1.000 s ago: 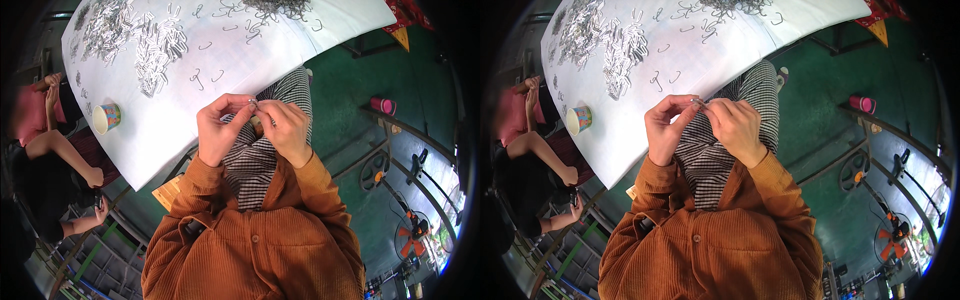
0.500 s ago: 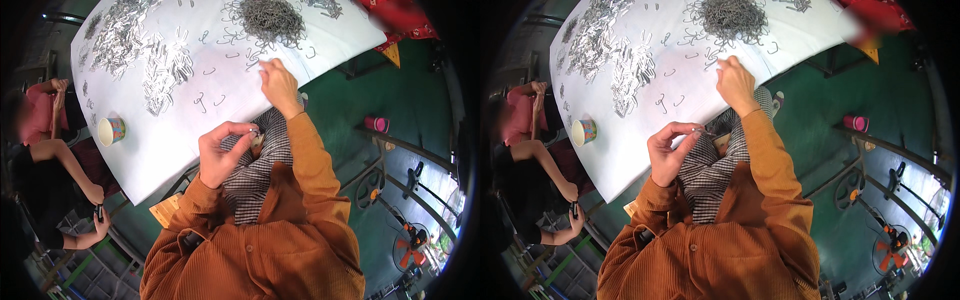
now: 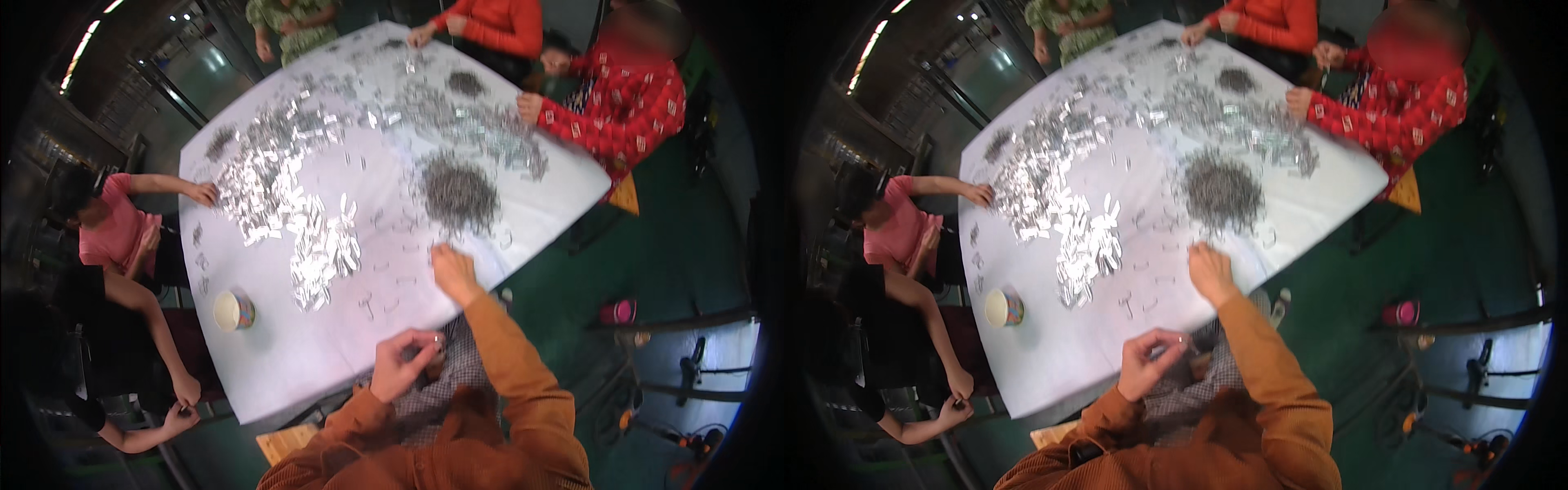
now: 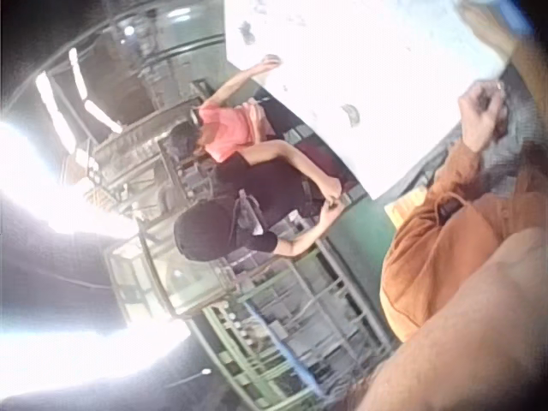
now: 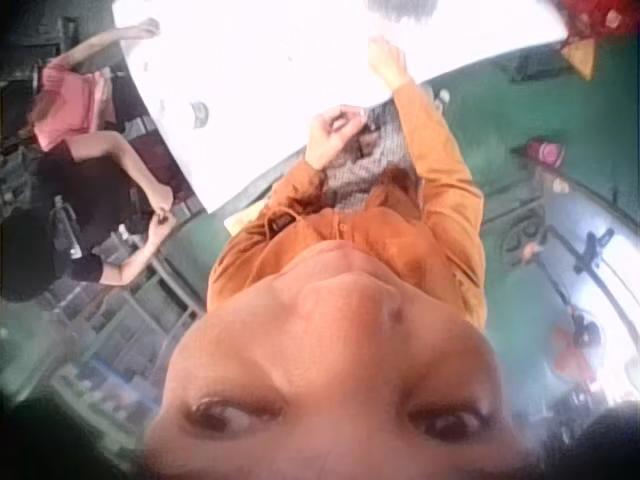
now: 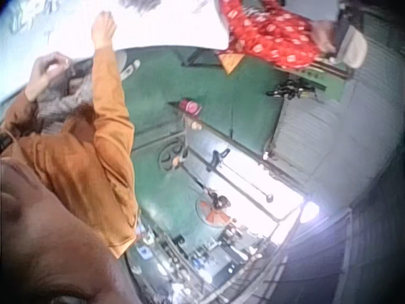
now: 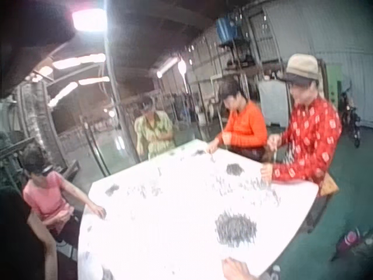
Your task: The person sits at a table and repeatedly picks up small metal hooks and cylindrical metal pieces. They connect the hook to the cylinder by hand and then hang the assembled unit on a nearby metal rack. The process is repeated continuously with other workers visible in the background.
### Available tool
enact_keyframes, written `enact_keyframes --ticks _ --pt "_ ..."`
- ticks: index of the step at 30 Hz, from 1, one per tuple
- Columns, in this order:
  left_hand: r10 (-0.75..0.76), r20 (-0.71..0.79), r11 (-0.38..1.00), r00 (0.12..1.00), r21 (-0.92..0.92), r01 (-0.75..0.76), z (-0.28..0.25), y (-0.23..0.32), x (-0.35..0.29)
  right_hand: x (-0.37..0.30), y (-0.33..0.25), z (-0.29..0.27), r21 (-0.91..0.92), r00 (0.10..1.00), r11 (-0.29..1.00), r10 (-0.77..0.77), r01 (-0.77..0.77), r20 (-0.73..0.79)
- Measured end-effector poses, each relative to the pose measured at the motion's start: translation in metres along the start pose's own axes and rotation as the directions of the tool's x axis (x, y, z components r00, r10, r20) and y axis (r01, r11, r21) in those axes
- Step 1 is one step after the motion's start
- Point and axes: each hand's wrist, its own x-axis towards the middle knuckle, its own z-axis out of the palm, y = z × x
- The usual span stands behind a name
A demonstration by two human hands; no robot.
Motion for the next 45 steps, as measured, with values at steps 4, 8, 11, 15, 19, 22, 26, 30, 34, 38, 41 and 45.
enact_keyframes --ticks 4,8,11,15,19,22,26,30,34,38,41,45 --pt "0.085 0.013 0.996 0.996 0.004 -0.085 0.003 0.008 0.002 -0.006 -0.008 -0.009 -0.028 0.997 0.997 -0.076 0.076 -0.006" --pt "0.057 0.012 0.998 0.998 0.014 -0.058 0.002 0.01 0.002 -0.015 -0.012 -0.021 0.051 0.997 0.996 -0.076 0.074 0.033" --pt "0.017 0.029 1.0 0.999 0.008 -0.017 0.003 0.01 0.001 -0.016 -0.006 -0.016 0.068 0.997 0.995 -0.071 0.071 0.009" --pt "-0.007 0.021 1.0 1.0 -0.003 0.007 0.004 0.006 -0.003 -0.026 -0.004 -0.023 0.31 0.996 0.947 -0.068 0.082 -0.057" --pt "0.042 -0.007 0.999 0.999 -0.033 -0.042 0.004 -0.002 -0.005 -0.06 -0.019 -0.077 0.707 1.0 0.707 0.0 0.018 -0.025" --pt "0.038 -0.007 0.999 0.999 -0.031 -0.038 0.008 0.003 -0.001 -0.104 -0.037 -0.134 0.921 0.963 0.288 0.144 -0.262 0.229" --pt "0.008 -0.028 1.0 1.0 -0.03 -0.009 0.009 0.01 -0.003 -0.142 -0.058 -0.158 0.962 0.969 0.205 0.208 -0.178 0.135" --pt "0.048 -0.033 0.999 0.998 0.004 -0.048 0.012 0.01 -0.001 -0.151 -0.063 -0.153 0.94 0.988 0.331 0.153 -0.085 0.035" --pt "0.039 -0.045 0.999 0.998 -0.002 -0.039 0.014 0.012 -0.001 -0.142 -0.066 -0.148 0.895 0.995 0.444 0.101 -0.035 -0.011" --pt "0.035 -0.06 0.999 0.998 0.007 -0.034 0.015 0.011 -0.003 -0.143 -0.066 -0.133 0.912 0.991 0.407 0.131 -0.057 0.004" --pt "-0.006 -0.065 1.0 0.998 -0.006 0.006 0.013 0.012 -0.005 -0.147 -0.063 -0.117 0.931 0.983 0.347 0.178 -0.11 0.05" --pt "0.012 -0.036 0.999 0.999 0.036 -0.011 0.013 0.008 -0.005 -0.152 -0.062 -0.106 0.97 0.963 0.2 0.257 -0.137 0.083"
